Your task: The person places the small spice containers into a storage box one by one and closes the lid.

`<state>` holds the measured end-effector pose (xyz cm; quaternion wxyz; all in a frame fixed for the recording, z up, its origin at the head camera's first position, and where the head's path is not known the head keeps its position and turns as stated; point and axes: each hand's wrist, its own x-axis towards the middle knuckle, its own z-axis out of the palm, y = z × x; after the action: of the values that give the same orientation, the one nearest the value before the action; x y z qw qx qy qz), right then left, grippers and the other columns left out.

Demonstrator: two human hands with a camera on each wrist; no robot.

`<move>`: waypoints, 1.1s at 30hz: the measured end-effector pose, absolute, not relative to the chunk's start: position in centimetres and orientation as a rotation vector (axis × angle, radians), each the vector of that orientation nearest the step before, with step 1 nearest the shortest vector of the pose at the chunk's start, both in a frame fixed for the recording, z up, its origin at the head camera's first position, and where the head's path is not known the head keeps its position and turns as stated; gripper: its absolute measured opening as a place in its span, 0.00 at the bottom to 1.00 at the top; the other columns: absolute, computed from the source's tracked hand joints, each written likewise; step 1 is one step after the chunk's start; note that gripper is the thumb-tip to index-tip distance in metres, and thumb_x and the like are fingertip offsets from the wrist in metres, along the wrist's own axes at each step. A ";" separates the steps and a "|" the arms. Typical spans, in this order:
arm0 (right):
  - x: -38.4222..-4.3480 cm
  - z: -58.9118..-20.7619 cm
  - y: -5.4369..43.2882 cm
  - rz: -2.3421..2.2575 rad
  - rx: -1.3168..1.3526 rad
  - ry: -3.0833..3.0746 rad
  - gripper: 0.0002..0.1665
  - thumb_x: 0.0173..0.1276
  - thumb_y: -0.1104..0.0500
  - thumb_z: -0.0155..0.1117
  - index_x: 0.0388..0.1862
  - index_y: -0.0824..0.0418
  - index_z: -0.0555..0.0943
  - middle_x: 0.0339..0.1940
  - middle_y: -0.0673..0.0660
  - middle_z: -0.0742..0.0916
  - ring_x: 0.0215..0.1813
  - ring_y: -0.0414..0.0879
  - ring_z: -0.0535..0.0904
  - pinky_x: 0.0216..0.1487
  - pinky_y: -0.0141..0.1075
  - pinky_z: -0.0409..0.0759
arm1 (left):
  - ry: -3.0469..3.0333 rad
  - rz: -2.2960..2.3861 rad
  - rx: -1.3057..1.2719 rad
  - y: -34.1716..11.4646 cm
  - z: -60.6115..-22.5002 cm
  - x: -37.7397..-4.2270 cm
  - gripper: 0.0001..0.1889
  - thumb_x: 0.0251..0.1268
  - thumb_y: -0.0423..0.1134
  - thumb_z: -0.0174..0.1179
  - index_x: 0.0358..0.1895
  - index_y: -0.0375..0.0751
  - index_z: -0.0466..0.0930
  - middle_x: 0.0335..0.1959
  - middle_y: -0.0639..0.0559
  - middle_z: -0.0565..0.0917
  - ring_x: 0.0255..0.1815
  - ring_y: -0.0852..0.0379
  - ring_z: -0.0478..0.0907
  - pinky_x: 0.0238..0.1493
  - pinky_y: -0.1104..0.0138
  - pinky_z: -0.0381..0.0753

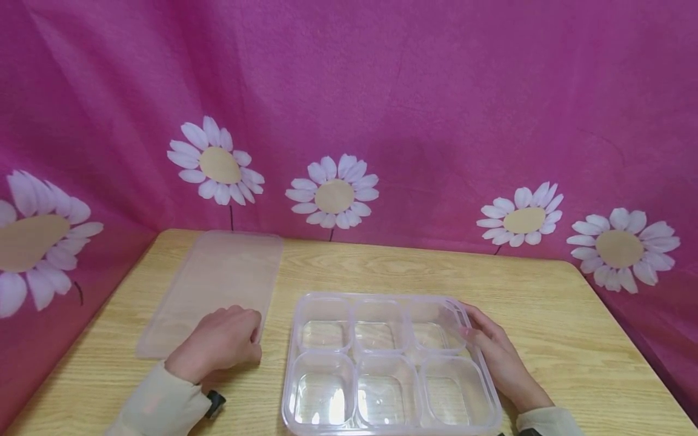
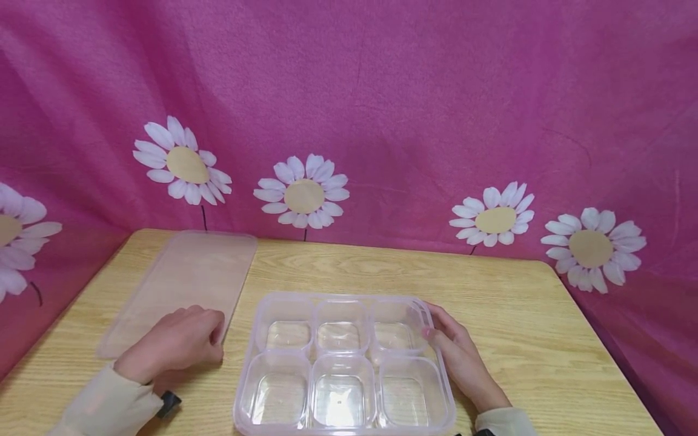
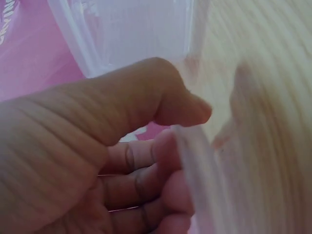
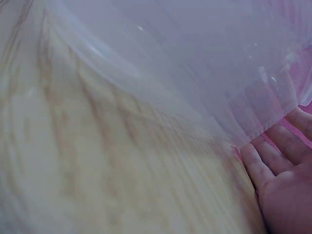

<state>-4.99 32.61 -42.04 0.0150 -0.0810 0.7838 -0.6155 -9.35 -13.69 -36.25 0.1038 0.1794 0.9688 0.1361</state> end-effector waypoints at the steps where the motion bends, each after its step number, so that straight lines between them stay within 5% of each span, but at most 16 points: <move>1: -5.0 -42.1 32.6 -1.908 -0.247 2.450 0.28 0.83 0.60 0.45 0.79 0.64 0.64 0.66 0.33 0.80 0.63 0.28 0.77 0.62 0.19 0.74 | 2.874 0.402 0.534 -13.7 -36.2 -9.3 0.11 0.42 0.30 0.63 0.18 0.49 0.71 0.17 0.56 0.73 0.21 0.56 0.69 0.23 0.65 0.65; 22: -5.0 -42.2 32.7 -1.894 -0.284 2.471 0.28 0.82 0.63 0.45 0.78 0.66 0.64 0.66 0.33 0.79 0.64 0.27 0.76 0.62 0.18 0.74 | 3.310 0.035 0.684 -12.8 -33.9 -7.2 0.12 0.48 0.29 0.66 0.29 0.39 0.70 0.22 0.49 0.74 0.22 0.51 0.73 0.19 0.60 0.71; 33: -5.0 -42.1 32.7 -1.863 -0.236 2.501 0.28 0.82 0.61 0.45 0.78 0.63 0.65 0.65 0.32 0.80 0.62 0.28 0.77 0.60 0.18 0.74 | 3.573 0.524 0.944 -13.2 -32.1 -7.1 0.10 0.44 0.26 0.64 0.32 0.39 0.78 0.25 0.51 0.76 0.30 0.53 0.75 0.23 0.61 0.75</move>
<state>-4.97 32.65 -42.09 0.0073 -0.0754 0.7996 -0.5957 -7.10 -13.24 -32.13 -0.2914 0.2419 0.9157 0.1343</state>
